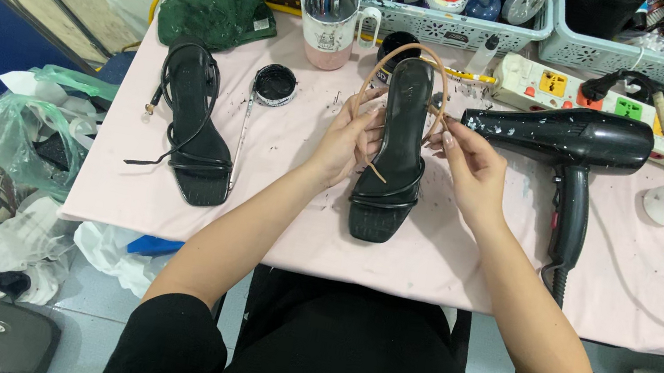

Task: The person applies a substance to the straps of a black sandal with a small brush, dries it using a hairdryer, and then repeats the application and drying process on the heel area of the same sandal.

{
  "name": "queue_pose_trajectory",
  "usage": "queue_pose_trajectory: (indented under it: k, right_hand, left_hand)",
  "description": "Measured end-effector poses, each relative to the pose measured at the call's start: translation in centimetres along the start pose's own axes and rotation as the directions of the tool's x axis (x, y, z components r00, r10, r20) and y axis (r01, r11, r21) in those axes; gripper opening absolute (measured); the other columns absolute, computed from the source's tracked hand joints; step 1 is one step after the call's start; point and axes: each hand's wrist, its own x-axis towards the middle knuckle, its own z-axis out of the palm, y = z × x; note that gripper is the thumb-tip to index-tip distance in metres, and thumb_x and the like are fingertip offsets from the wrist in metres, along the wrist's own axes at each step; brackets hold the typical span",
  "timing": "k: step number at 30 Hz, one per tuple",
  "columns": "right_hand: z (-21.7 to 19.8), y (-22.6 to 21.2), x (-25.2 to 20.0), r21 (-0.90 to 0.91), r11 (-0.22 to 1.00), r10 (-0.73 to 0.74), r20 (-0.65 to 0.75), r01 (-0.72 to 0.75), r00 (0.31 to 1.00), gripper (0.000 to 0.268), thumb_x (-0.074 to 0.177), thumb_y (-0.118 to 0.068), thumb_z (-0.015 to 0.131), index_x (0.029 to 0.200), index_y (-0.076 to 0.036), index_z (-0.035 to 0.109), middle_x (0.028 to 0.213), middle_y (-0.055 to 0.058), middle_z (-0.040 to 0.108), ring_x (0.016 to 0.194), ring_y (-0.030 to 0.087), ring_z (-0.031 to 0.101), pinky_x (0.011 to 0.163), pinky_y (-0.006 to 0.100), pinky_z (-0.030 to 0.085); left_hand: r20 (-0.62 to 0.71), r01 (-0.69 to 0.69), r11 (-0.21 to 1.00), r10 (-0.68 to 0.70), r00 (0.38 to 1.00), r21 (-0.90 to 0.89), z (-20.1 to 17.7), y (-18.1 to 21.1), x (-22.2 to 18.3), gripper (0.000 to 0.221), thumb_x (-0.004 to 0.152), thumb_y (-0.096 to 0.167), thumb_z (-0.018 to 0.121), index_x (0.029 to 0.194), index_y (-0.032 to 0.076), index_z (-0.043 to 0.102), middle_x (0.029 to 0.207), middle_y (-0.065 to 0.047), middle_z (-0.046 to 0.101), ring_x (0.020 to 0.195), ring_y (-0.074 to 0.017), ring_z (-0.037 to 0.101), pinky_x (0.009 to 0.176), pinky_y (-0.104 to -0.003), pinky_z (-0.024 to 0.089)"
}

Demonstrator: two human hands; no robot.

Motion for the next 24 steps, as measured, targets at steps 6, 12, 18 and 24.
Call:
queue_pose_trajectory:
  k: [6, 12, 18, 24]
  right_hand:
    - [-0.3, 1.1, 0.5, -0.103, 0.994, -0.044, 0.033, 0.047, 0.998, 0.028, 0.105, -0.004, 0.061, 0.130, 0.007, 0.064, 0.125, 0.011, 0.067, 0.107, 0.015, 0.069, 0.090, 0.028, 0.058]
    - [-0.5, 1.8, 0.7, -0.172, 0.985, -0.010, 0.041, 0.017, 0.999, 0.031, 0.106, -0.007, 0.059, 0.134, 0.006, 0.062, 0.122, 0.010, 0.067, 0.106, 0.014, 0.067, 0.091, 0.027, 0.057]
    - [-0.7, 1.9, 0.5, -0.077, 0.991, 0.109, 0.040, -0.106, 0.993, 0.036, 0.105, -0.008, 0.057, 0.139, 0.005, 0.058, 0.124, 0.009, 0.068, 0.110, 0.012, 0.068, 0.096, 0.027, 0.056]
    - [-0.8, 2.1, 0.5, -0.059, 0.998, 0.010, 0.046, -0.007, 0.999, 0.034, 0.105, -0.004, 0.060, 0.138, 0.006, 0.060, 0.124, 0.009, 0.066, 0.111, 0.014, 0.066, 0.097, 0.029, 0.056]
  left_hand:
    - [-0.013, -0.010, 0.999, 0.011, 1.000, 0.034, 0.5, 0.2, -0.3, 0.047, 0.106, 0.015, 0.043, 0.152, 0.017, 0.031, 0.144, -0.021, 0.050, 0.131, -0.0308, 0.058, 0.103, -0.043, 0.052]
    - [0.135, -0.107, 0.993, 0.099, 0.986, 0.054, 1.1, 0.2, -0.8, 0.051, 0.111, 0.013, 0.045, 0.158, 0.014, 0.028, 0.149, -0.017, 0.046, 0.132, -0.0287, 0.056, 0.108, -0.041, 0.050]
    - [0.192, -0.099, 0.992, 0.083, 0.978, 0.077, 1.6, 0.3, -1.0, 0.057, 0.109, 0.016, 0.046, 0.160, 0.018, 0.022, 0.152, -0.011, 0.045, 0.137, -0.0215, 0.055, 0.114, -0.037, 0.048]
    - [0.137, -0.048, 0.997, 0.039, 0.990, 0.066, 0.4, -0.5, -0.4, 0.053, 0.109, 0.018, 0.042, 0.159, 0.018, 0.023, 0.139, -0.008, 0.052, 0.124, -0.0159, 0.061, 0.106, -0.033, 0.050]
